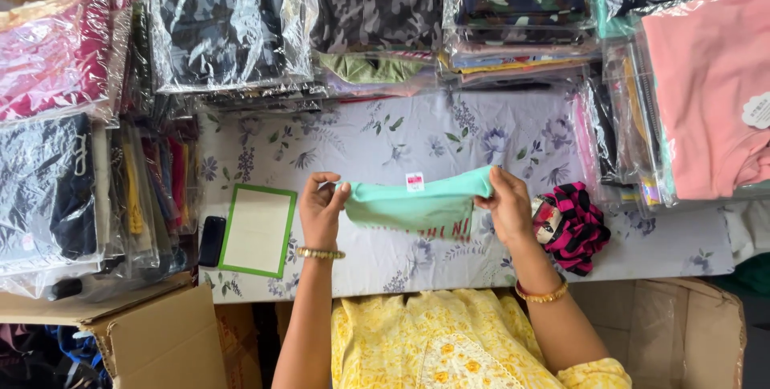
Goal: The person folds shirts on a table, smoothing and aligning each one by hand, then wraps the folded shirts in clear plastic bags and stacks the wrapped shirts with piles of similarly packed clothing around the table.
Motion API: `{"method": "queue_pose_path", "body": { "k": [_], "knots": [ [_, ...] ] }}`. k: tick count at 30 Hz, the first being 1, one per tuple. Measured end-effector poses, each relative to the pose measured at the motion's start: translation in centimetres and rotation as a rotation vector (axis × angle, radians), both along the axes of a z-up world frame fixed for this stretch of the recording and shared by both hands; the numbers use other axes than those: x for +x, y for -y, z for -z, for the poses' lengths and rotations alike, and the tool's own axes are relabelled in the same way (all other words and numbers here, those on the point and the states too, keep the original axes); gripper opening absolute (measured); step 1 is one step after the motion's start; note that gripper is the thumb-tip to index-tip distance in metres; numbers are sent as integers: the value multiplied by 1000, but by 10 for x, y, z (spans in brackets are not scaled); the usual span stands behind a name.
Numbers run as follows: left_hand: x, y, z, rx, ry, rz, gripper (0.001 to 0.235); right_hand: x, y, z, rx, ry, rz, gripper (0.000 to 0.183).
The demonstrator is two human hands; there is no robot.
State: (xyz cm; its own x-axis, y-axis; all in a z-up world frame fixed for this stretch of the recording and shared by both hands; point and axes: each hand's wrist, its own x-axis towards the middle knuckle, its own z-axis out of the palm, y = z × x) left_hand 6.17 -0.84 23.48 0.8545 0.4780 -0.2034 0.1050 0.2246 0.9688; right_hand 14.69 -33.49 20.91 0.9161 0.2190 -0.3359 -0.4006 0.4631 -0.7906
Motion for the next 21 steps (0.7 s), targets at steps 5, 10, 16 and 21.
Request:
{"method": "queue_pose_path", "body": {
  "k": [5,10,16,21],
  "knots": [
    [34,-9,11,-11,41,-24,14,37,-6,0,-81,-19,-18,23],
    [37,-3,-7,-32,185,-1,14,38,-2,-32,-224,144,22,21],
    [-26,7,133,267,-240,39,18,-16,12,125,-471,-7,-80,26],
    [-83,21,226,473,-452,23,41,-61,2,172,-638,-156,-262,17]
  ]
}}
